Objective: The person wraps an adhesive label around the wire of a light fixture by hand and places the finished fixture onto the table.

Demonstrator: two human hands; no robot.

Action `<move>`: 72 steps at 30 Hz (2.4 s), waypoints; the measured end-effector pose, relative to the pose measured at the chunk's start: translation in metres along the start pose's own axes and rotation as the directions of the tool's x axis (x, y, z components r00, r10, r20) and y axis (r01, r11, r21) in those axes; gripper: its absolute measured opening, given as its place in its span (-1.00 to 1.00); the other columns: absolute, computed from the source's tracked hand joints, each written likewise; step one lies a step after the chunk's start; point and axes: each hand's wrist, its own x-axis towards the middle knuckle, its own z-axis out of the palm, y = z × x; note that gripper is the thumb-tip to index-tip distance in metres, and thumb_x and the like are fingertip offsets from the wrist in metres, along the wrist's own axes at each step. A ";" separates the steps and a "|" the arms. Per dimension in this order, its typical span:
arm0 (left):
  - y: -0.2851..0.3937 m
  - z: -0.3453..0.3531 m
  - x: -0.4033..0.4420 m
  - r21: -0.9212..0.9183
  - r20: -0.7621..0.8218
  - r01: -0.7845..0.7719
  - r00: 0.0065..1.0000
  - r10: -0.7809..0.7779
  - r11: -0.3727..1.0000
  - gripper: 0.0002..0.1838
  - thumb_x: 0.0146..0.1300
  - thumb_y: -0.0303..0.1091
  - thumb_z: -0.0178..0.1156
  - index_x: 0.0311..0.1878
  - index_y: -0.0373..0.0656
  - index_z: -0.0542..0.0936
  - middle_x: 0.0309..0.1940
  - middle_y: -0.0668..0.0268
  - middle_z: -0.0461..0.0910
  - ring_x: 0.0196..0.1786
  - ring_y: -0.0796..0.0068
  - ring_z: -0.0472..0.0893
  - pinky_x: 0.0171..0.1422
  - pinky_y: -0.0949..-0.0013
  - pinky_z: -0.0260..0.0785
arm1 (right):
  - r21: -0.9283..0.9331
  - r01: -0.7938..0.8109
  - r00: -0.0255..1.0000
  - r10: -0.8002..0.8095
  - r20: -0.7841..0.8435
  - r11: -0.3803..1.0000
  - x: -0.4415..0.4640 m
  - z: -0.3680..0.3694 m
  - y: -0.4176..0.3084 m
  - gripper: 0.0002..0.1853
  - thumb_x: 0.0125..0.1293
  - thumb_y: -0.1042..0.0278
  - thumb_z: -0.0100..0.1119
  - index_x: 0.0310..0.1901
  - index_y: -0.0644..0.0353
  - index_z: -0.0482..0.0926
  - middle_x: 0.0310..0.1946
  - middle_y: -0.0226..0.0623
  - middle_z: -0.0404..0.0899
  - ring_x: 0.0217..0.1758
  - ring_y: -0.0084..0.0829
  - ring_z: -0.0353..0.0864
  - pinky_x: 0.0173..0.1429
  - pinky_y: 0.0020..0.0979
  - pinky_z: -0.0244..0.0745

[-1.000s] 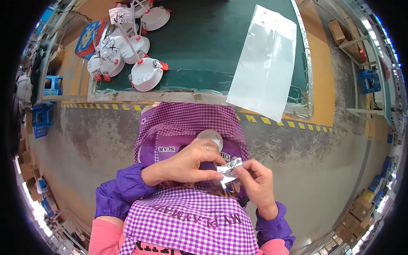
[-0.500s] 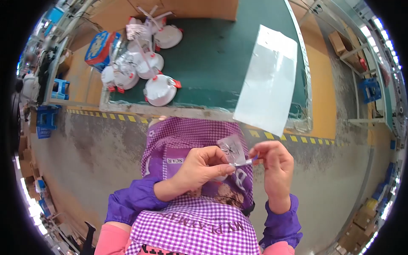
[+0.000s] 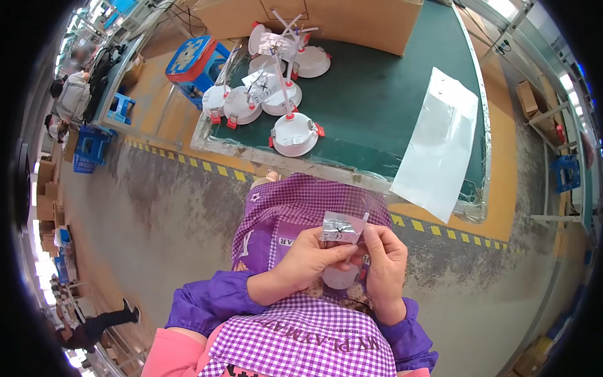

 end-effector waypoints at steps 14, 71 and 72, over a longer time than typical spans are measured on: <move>0.009 -0.012 -0.019 0.333 -0.107 -0.306 0.928 0.358 0.892 -0.59 0.16 -0.57 0.24 0.07 -0.29 0.38 -0.05 0.25 0.50 0.03 0.51 0.50 0.05 0.45 0.44 | -0.070 0.118 0.993 -0.119 -0.008 0.991 0.005 0.016 0.022 -0.85 0.38 0.39 0.06 -0.27 0.31 0.50 -0.46 -0.38 0.55 -0.46 -0.65 0.49 -0.40 -0.61 0.41; 0.006 -0.029 -0.006 0.838 0.117 -0.474 0.641 0.759 0.271 -0.94 0.15 -0.55 0.21 -0.30 -0.28 0.54 -0.44 0.19 0.58 -0.39 0.43 0.61 -0.35 0.44 0.42 | -0.677 0.685 0.644 -0.657 0.392 0.268 0.017 0.028 0.025 -0.81 0.00 0.59 0.28 -0.28 0.27 0.58 -0.36 -0.26 0.62 -0.31 -0.30 0.61 -0.15 -0.34 0.39; 0.006 -0.029 -0.006 0.844 0.118 -0.466 0.646 0.754 0.267 -0.94 0.15 -0.55 0.20 -0.30 -0.28 0.54 -0.44 0.20 0.58 -0.38 0.44 0.61 -0.34 0.45 0.42 | -0.676 0.674 0.665 -0.643 0.380 0.298 0.017 0.028 0.025 -0.81 0.00 0.61 0.27 -0.29 0.27 0.58 -0.37 -0.25 0.61 -0.32 -0.28 0.61 -0.17 -0.33 0.41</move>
